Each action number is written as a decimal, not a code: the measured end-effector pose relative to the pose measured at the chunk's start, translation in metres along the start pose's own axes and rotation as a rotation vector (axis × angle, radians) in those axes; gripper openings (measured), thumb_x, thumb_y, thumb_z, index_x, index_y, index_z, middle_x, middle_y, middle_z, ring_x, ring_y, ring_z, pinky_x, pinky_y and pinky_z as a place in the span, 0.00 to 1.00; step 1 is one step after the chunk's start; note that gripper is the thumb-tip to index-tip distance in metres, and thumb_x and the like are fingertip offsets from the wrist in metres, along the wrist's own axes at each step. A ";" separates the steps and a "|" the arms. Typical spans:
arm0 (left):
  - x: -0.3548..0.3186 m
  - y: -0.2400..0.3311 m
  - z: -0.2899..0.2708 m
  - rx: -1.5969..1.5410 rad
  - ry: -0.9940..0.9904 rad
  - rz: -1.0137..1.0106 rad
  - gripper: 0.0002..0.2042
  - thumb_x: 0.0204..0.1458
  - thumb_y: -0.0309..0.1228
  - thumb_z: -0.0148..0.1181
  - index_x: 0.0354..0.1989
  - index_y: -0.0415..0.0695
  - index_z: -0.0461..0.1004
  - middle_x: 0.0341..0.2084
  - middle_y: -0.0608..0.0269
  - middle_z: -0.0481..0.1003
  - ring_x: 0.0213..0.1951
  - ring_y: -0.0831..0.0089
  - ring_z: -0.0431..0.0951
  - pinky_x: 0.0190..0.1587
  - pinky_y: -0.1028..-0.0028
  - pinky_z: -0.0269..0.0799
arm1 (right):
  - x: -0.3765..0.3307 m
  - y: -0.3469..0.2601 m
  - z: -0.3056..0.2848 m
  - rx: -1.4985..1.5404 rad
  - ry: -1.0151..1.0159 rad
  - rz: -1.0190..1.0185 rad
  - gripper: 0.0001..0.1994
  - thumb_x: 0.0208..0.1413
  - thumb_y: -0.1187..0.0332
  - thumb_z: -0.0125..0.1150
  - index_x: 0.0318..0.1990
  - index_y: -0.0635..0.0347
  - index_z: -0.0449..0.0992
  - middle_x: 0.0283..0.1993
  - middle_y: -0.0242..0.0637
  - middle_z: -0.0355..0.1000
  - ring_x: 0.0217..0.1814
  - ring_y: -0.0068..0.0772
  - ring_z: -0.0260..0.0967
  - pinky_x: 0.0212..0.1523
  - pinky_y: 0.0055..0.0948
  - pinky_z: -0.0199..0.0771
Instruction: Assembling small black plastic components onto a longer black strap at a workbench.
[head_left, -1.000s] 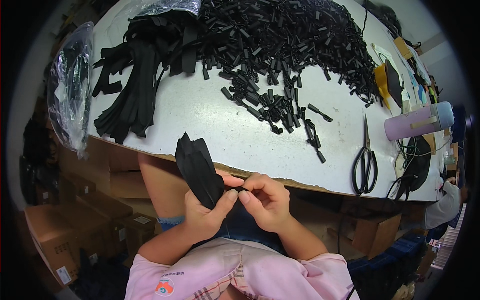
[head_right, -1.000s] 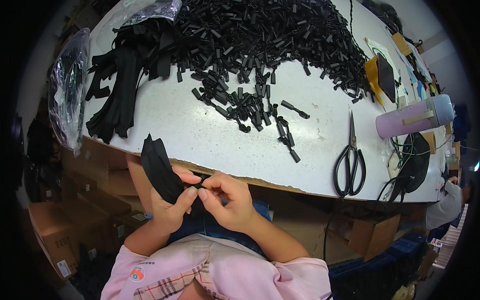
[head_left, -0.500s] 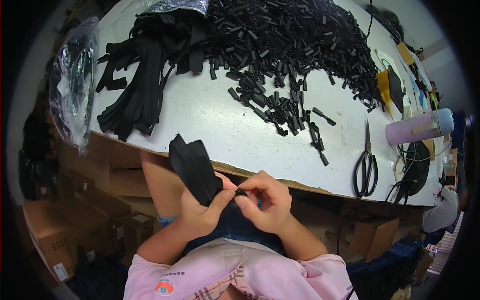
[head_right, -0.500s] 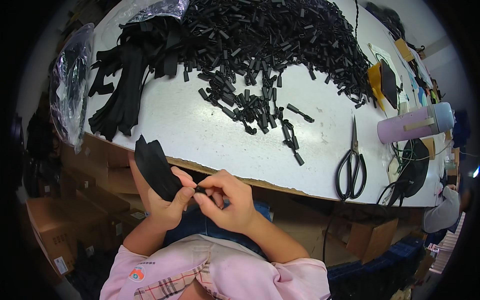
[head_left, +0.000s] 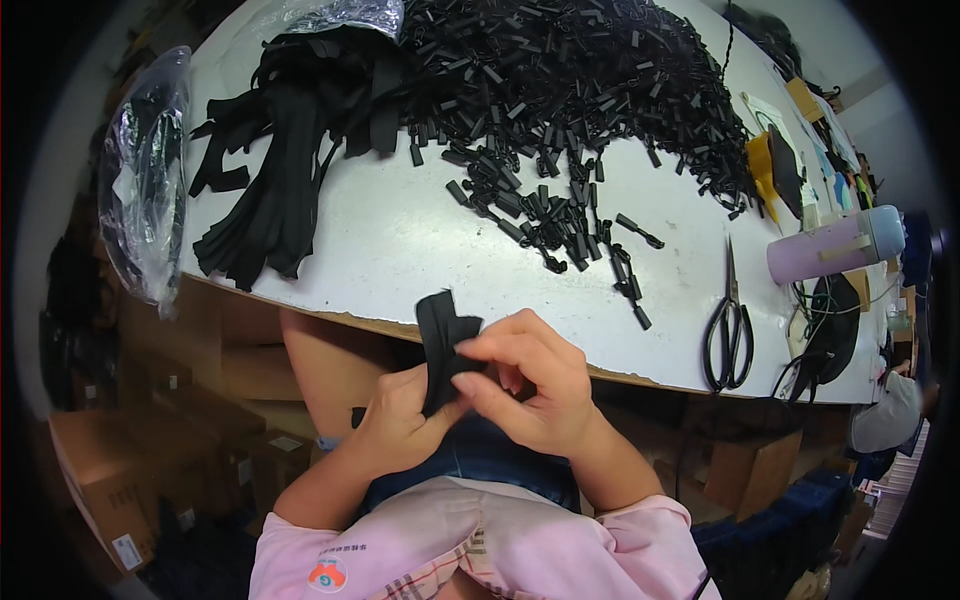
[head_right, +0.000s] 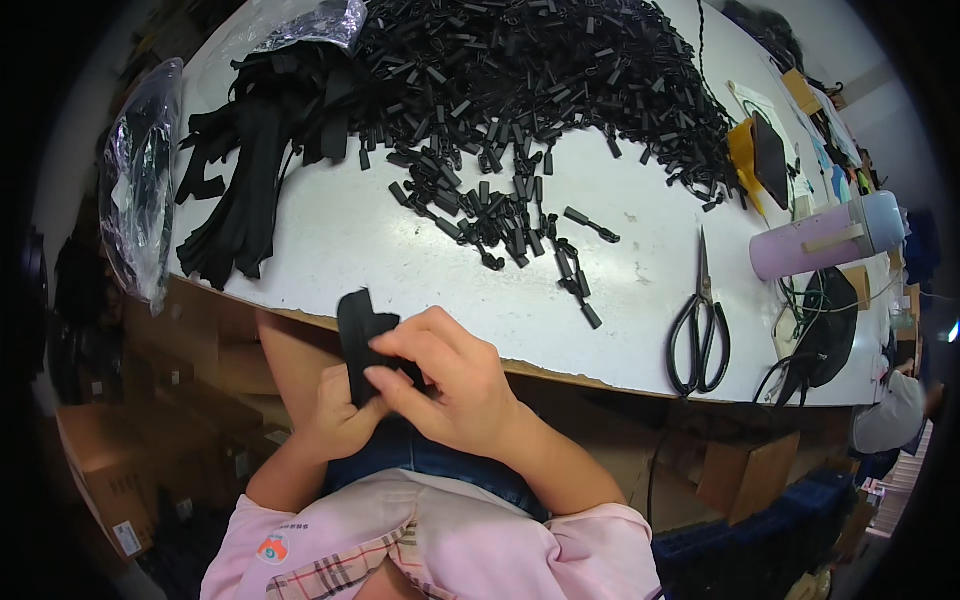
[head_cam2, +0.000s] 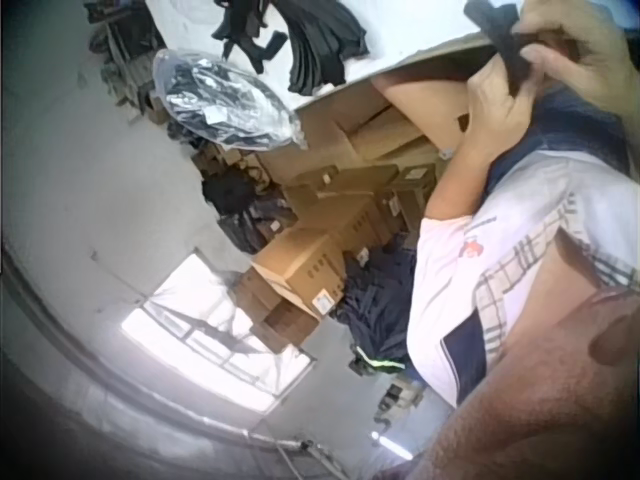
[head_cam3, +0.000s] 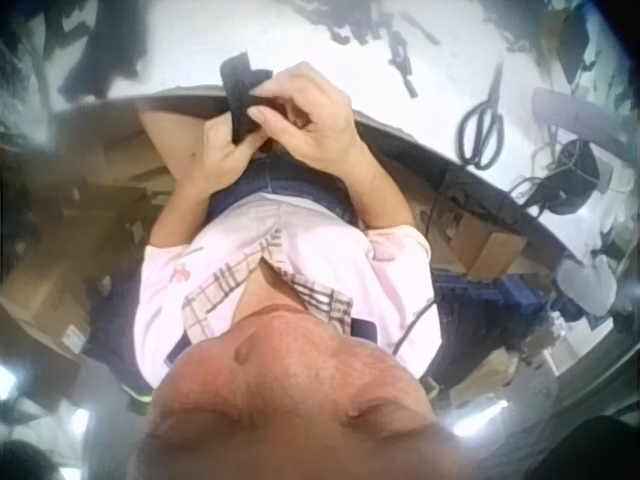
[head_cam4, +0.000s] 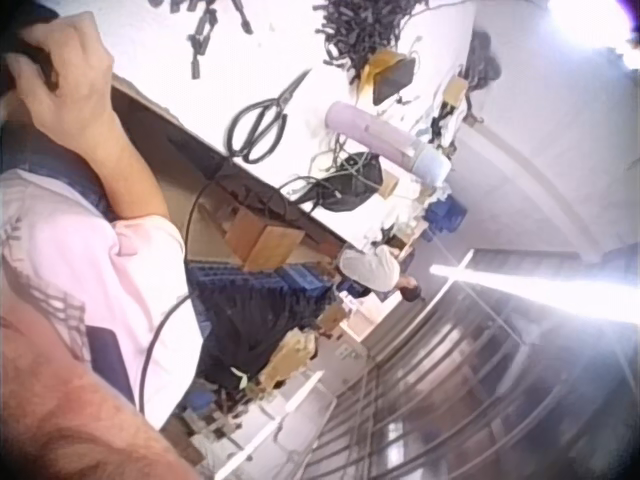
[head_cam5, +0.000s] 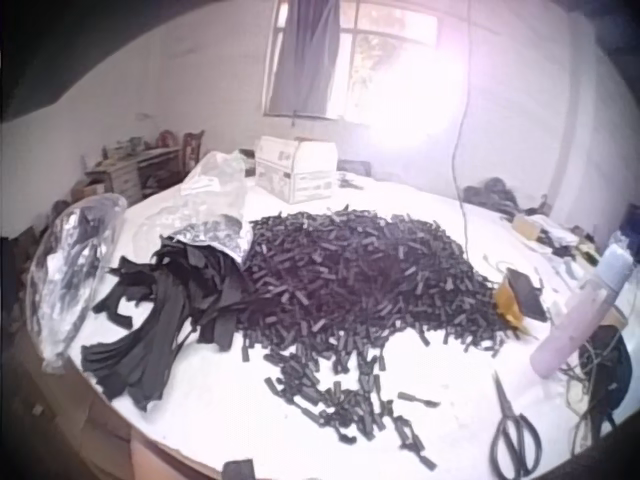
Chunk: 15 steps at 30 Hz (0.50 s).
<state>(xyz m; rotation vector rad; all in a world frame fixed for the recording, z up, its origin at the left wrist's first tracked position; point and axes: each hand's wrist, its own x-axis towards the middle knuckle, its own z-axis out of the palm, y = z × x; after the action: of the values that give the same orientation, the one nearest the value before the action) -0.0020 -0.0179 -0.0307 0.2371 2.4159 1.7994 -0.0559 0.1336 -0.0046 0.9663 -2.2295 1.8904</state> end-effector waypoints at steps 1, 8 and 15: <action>-0.002 0.001 0.000 -0.002 -0.003 0.004 0.10 0.47 0.32 0.53 0.33 0.38 0.68 0.23 0.64 0.70 0.26 0.79 0.70 0.28 0.77 0.65 | -0.003 0.003 -0.001 -0.008 0.024 -0.010 0.13 0.37 0.80 0.59 0.35 0.66 0.71 0.25 0.36 0.65 0.18 0.17 0.58 0.16 0.13 0.55; -0.004 -0.004 0.006 -0.662 0.038 -0.241 0.18 0.44 0.39 0.57 0.36 0.37 0.66 0.24 0.68 0.67 0.24 0.82 0.67 0.26 0.83 0.64 | -0.017 0.002 0.006 -0.201 0.247 -0.149 0.05 0.40 0.78 0.58 0.27 0.65 0.72 0.23 0.39 0.67 0.19 0.22 0.64 0.17 0.15 0.62; 0.000 0.006 0.013 -0.597 0.156 -0.022 0.10 0.47 0.33 0.52 0.29 0.37 0.66 0.20 0.64 0.64 0.17 0.80 0.66 0.16 0.83 0.61 | -0.024 -0.008 -0.001 0.468 -0.040 0.536 0.03 0.45 0.76 0.55 0.27 0.66 0.70 0.22 0.34 0.67 0.19 0.15 0.62 0.15 0.13 0.59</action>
<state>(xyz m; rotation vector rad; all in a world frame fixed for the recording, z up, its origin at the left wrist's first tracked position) 0.0010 -0.0038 -0.0284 0.0088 1.8281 2.4927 -0.0329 0.1440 -0.0076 0.4531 -2.2762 2.7264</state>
